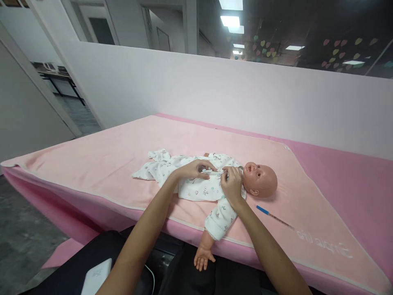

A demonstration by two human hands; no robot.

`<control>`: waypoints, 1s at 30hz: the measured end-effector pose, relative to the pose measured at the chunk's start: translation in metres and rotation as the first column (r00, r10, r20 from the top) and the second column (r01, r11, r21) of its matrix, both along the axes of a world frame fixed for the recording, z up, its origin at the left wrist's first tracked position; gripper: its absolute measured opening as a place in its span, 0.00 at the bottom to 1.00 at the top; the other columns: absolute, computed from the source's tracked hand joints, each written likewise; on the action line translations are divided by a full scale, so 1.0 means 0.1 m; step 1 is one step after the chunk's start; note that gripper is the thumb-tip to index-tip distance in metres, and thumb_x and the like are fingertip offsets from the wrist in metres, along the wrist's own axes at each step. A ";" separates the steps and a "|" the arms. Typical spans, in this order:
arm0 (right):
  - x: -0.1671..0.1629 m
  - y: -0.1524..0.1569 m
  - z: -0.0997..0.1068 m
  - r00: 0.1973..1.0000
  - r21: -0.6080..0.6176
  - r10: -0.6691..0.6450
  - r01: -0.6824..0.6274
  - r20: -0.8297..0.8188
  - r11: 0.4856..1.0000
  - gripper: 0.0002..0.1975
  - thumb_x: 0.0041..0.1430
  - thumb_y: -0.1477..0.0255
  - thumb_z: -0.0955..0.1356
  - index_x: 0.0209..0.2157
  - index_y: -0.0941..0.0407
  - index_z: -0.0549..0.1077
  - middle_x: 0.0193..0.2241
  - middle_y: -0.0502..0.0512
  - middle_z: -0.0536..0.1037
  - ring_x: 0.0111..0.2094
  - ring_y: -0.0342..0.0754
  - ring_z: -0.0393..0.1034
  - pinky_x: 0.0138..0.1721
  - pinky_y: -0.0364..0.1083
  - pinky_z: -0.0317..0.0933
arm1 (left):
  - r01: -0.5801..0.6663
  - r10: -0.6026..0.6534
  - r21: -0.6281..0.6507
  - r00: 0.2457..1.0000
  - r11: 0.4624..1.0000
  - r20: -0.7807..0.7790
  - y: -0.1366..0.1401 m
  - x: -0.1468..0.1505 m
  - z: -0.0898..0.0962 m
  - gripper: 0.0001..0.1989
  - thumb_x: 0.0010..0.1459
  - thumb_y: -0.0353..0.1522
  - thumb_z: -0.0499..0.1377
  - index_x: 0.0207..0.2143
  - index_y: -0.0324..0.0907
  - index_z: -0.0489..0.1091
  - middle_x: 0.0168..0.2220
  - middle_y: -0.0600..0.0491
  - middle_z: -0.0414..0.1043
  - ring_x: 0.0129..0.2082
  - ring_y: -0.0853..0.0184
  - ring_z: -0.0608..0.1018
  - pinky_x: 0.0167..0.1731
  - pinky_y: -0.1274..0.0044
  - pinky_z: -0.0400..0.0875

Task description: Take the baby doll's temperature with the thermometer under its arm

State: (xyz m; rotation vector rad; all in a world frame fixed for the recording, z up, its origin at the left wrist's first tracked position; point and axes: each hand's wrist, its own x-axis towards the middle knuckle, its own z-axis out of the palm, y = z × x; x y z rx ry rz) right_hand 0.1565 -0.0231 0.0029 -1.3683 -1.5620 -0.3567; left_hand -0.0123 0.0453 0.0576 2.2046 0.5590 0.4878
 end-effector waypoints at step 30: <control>-0.33 0.04 0.08 0.908 0.007 0.294 -0.311 0.297 0.951 0.06 0.58 0.75 0.60 0.32 0.56 0.67 0.35 0.55 0.73 0.41 0.48 0.63 0.49 0.51 0.54 | -0.610 0.461 0.697 0.776 0.377 0.430 -0.38 -0.20 -0.51 0.13 0.53 0.29 0.50 0.38 0.43 0.71 0.37 0.51 0.74 0.40 0.63 0.71 0.45 0.67 0.59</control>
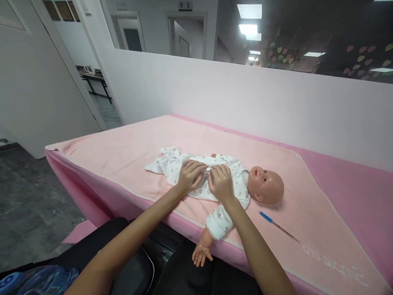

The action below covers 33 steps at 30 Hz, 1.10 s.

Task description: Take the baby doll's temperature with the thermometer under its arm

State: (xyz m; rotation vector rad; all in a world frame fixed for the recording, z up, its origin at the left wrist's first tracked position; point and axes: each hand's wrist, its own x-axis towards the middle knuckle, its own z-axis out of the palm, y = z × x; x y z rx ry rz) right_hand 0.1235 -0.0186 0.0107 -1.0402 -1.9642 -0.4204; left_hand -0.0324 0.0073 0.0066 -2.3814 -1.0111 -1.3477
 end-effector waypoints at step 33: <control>-0.01 0.01 -0.03 0.995 -0.064 -0.065 0.070 0.076 0.995 0.05 0.54 0.78 0.60 0.29 0.56 0.66 0.26 0.52 0.71 0.33 0.47 0.62 0.47 0.49 0.53 | 0.058 -0.077 -0.154 0.990 0.986 -0.118 -0.01 0.05 0.04 0.04 0.49 0.31 0.51 0.29 0.42 0.63 0.32 0.51 0.71 0.34 0.64 0.69 0.42 0.69 0.58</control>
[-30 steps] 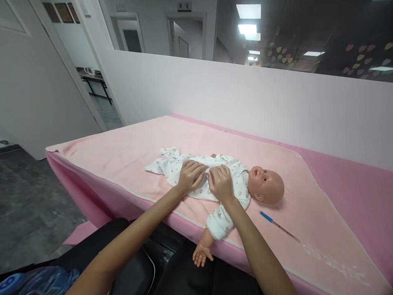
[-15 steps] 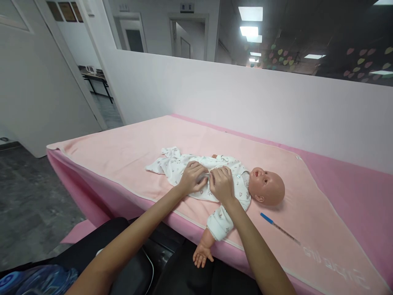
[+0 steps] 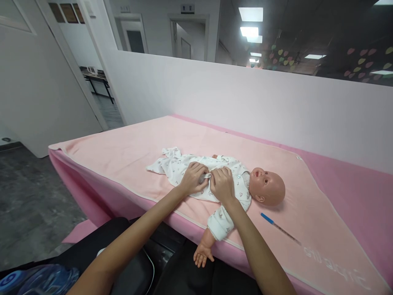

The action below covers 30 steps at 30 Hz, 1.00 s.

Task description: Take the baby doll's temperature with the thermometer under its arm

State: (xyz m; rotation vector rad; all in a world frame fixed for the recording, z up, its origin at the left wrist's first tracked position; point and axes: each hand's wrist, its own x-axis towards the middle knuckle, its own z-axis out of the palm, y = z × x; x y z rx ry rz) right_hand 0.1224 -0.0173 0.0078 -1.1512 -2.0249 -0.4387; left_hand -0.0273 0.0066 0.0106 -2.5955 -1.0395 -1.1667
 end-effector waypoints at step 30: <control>0.00 -0.02 0.00 0.999 0.048 0.025 -0.026 0.030 0.999 0.08 0.60 0.74 0.59 0.29 0.56 0.67 0.25 0.50 0.71 0.31 0.44 0.63 0.50 0.49 0.50 | 0.088 -0.019 -0.192 0.941 0.978 0.337 0.06 -0.02 -0.03 0.09 0.46 0.25 0.50 0.23 0.43 0.68 0.25 0.55 0.72 0.31 0.68 0.72 0.40 0.72 0.63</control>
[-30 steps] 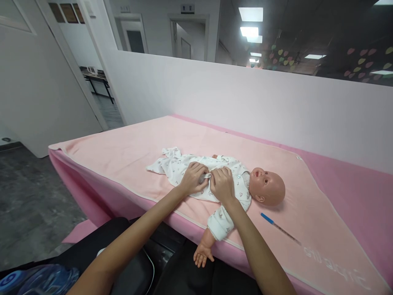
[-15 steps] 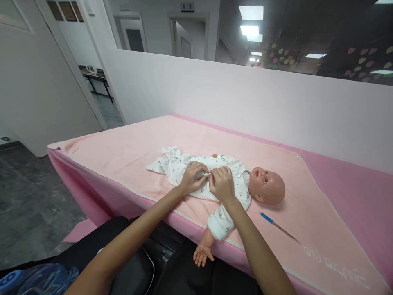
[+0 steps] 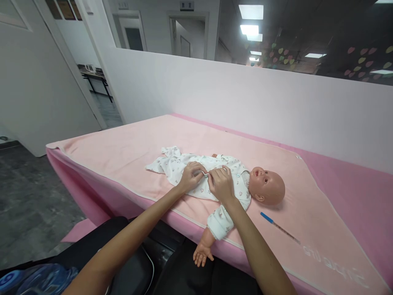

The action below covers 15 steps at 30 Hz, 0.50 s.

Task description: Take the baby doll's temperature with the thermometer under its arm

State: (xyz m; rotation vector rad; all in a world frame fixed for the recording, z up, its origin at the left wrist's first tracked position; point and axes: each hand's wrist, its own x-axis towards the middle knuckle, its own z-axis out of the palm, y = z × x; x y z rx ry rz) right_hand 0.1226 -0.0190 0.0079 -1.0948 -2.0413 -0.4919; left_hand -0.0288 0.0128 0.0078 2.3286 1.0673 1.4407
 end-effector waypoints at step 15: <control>-0.01 0.03 -0.04 0.995 0.044 -0.085 0.088 -0.056 0.995 0.08 0.60 0.75 0.59 0.31 0.56 0.68 0.22 0.50 0.71 0.30 0.45 0.64 0.48 0.49 0.52 | -0.092 0.092 0.040 0.996 0.995 0.008 -0.05 0.00 0.01 0.05 0.49 0.33 0.49 0.24 0.43 0.61 0.26 0.53 0.67 0.30 0.65 0.67 0.38 0.69 0.59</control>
